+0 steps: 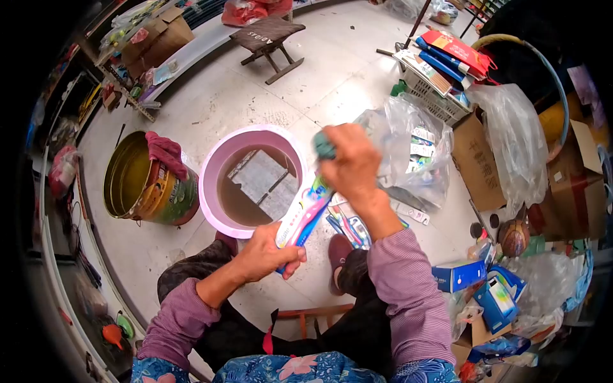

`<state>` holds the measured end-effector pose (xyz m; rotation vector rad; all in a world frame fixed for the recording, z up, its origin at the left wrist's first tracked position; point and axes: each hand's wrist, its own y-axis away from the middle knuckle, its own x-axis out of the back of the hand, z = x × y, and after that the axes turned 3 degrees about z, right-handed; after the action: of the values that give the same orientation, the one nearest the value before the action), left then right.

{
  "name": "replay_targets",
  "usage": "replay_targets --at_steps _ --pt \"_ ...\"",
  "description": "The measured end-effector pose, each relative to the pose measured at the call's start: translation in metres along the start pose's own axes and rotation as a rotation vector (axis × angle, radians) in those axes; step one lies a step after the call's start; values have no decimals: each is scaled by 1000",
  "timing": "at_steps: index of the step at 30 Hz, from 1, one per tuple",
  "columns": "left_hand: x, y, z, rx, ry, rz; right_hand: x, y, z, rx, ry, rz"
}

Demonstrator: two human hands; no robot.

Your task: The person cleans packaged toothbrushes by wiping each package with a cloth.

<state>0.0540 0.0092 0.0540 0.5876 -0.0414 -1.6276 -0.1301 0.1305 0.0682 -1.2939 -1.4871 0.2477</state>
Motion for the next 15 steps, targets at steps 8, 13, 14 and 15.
replay_targets --at_steps 8,13,14,15 --pt "9 -18 6 -227 228 209 15 12 7 -1079 -793 -365" --pt "4 -19 -10 -317 -36 263 9 19 -42 -1044 -1076 -805" --pt "6 -23 -24 -316 -31 233 7 20 -39 -1068 -1102 -820" --pt "5 -22 -26 -310 -36 232 9 20 -38 -1072 -1108 -815"
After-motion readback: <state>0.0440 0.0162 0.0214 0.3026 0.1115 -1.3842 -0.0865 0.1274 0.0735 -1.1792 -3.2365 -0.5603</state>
